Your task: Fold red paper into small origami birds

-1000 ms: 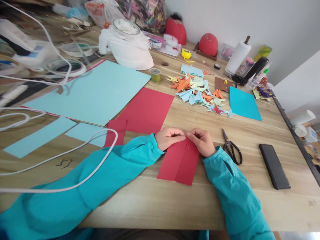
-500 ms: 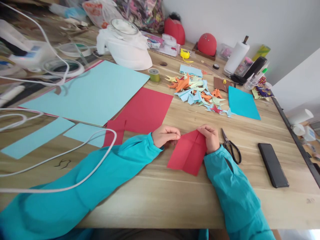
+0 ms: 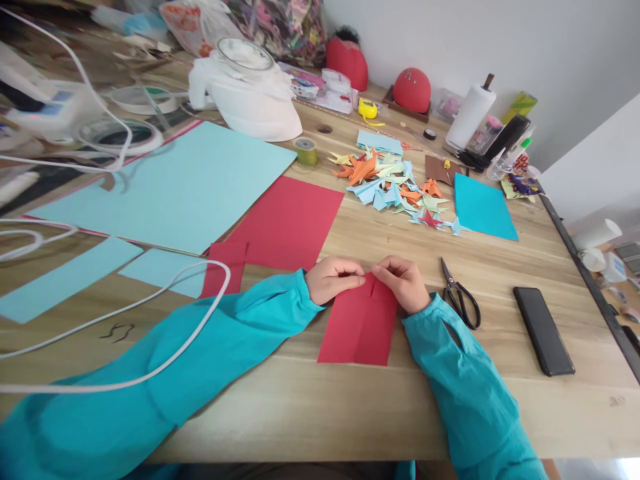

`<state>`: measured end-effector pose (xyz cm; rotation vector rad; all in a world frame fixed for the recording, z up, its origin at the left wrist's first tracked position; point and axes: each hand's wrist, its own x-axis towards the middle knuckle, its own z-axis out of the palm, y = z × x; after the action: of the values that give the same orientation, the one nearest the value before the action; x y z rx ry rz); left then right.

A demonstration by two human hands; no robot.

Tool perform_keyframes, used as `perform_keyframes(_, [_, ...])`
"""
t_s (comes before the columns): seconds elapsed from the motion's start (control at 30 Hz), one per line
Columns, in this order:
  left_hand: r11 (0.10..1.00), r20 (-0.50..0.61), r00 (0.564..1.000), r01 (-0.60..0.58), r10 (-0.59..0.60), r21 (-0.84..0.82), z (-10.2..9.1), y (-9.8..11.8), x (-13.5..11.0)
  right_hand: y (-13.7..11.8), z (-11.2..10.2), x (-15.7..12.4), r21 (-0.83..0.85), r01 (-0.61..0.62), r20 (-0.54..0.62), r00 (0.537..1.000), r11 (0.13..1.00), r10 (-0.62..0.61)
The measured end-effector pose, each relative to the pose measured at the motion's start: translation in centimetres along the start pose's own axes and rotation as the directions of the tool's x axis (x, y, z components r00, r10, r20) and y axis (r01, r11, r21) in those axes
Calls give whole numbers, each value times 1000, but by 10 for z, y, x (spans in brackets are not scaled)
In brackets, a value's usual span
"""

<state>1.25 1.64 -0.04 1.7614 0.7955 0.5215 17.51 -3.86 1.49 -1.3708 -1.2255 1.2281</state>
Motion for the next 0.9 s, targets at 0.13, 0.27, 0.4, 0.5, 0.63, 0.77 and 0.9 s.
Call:
perform_keyframes(0.13, [999,43,999,-28,26,43,-1,-2,0,-2,1,1,-64,56,95,994,996,-50])
perform_keyframes(0.27, [999,81,996,-46,43,26,-2,-3,2,-1,-2,1,-48,21,152,988,999,-14])
perform_keyframes(0.4, [999,99,995,-12,17,-52,-3,-4,4,1,-4,1,49,-17,119,993,999,11])
perform_keyframes(0.5, [996,114,993,3,7,-87,-4,-5,5,3,-6,2,92,-18,116,993,996,8])
perform_keyframes(0.63, [987,92,996,33,-19,-154,-4,-5,5,4,-8,3,170,-18,79,997,985,5])
perform_keyframes(0.77, [970,70,996,68,-53,-233,-4,1,3,2,-8,3,234,-18,-11,1000,972,21])
perform_keyframes(0.9, [952,10,996,84,-85,-294,-5,6,-1,1,-7,0,240,-82,24,997,967,79])
